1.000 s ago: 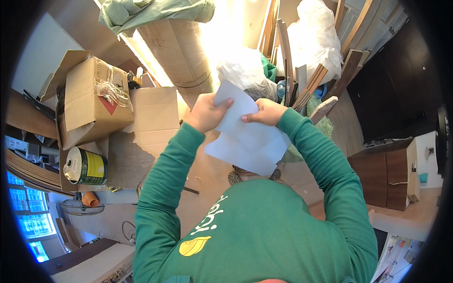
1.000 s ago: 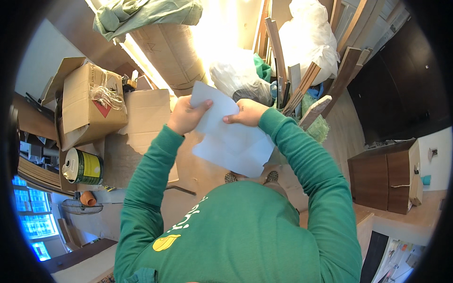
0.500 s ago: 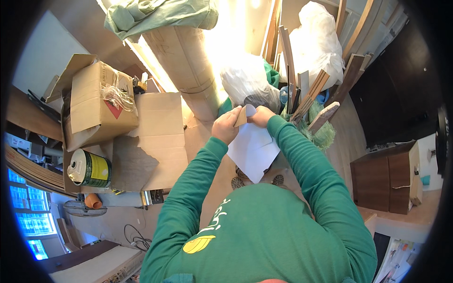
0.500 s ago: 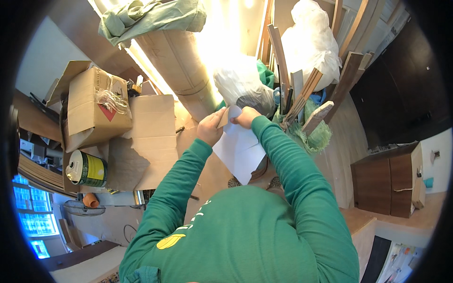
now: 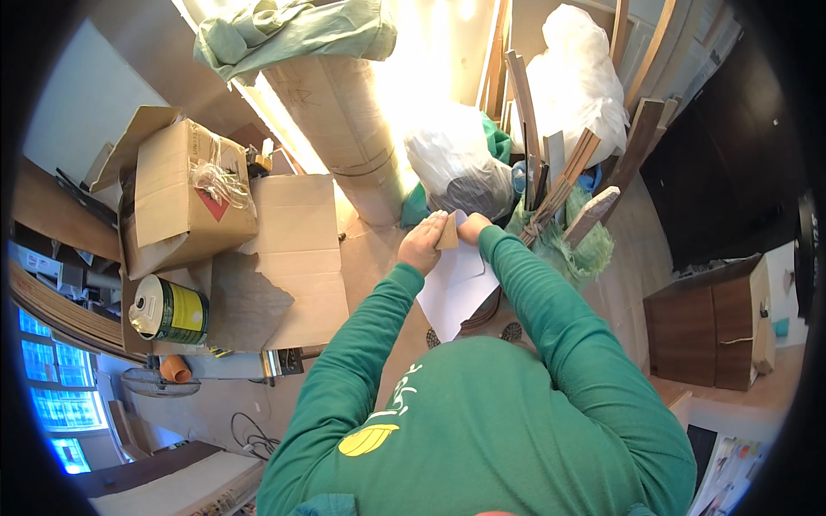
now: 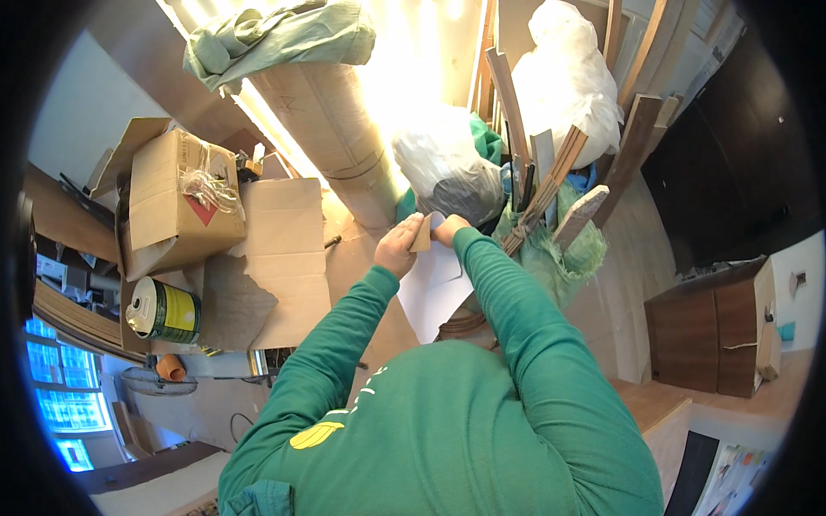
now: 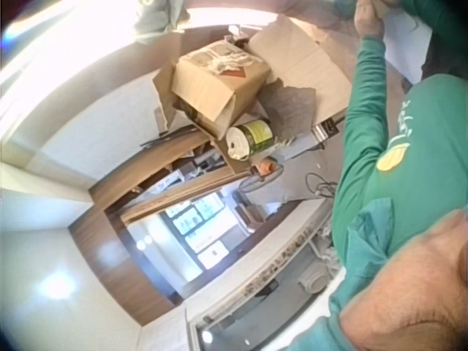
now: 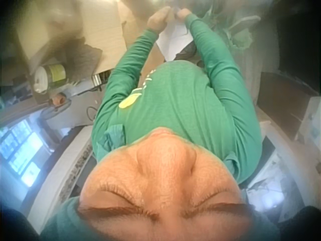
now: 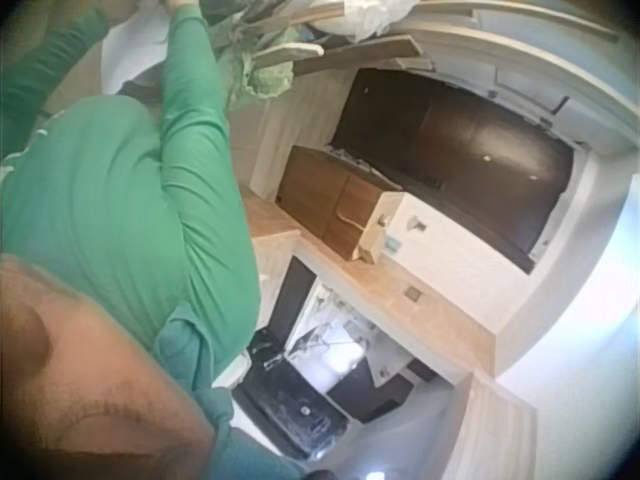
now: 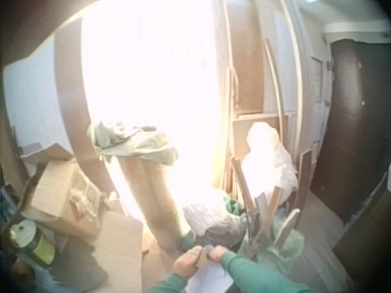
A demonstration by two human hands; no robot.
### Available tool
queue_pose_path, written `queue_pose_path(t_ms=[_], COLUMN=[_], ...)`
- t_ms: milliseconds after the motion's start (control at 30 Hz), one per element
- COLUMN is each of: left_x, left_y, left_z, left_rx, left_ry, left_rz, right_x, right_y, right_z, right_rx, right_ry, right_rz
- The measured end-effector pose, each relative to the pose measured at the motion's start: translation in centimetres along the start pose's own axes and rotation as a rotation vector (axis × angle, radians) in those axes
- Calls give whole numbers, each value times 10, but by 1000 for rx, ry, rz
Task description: The person compares a paper template to a dark sheet of material, manipulates a metal strip by hand, and then places items into a cardboard box which they secure with tape using a utility knife.
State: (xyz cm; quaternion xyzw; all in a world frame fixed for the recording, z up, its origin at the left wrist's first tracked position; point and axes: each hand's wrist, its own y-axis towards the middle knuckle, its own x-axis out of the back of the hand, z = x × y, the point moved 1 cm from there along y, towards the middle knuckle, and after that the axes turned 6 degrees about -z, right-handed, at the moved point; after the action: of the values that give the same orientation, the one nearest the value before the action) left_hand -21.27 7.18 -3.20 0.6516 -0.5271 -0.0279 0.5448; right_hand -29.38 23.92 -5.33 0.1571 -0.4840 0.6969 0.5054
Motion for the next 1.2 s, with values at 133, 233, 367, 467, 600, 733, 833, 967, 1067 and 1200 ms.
queue_pose_path(t_ms=[133, 233, 367, 467, 600, 733, 833, 967, 1067, 1200], left_x=[-3, 15, 23, 50, 62, 53, 46, 48, 46, 51], left_y=[-8, 24, 28, 56, 63, 67, 67, 54, 53, 54], left_z=[-4, -7, 23, -11, -50, -51, -50, -56, -59, -63], left_rx=[212, 910, 946, 294, 104, 261, 299, 297, 308, 299], left_ry=[-12, -410, -587, 104, 74, 121, 35, 49, -52, -242], left_rz=[115, 79, -215, -31, 416, 581, 592, 584, 592, 505], right_x=[-8, 9, 60, 78, 86, 99, 93, 83, 76, 70], right_y=[-6, -16, -82, -98, -93, -111, -112, -127, -117, -124], right_z=[-16, -30, 13, 11, 14, 35, 26, 16, 8, 12], right_rx=[46, 201, 378, 331, 416, 436, 385, 411, 441, 542], right_ry=[3, 44, 32, 239, 323, 383, 371, 575, 339, 397], right_rz=[-8, 79, 267, 244, 268, 349, 306, 364, 325, 399])
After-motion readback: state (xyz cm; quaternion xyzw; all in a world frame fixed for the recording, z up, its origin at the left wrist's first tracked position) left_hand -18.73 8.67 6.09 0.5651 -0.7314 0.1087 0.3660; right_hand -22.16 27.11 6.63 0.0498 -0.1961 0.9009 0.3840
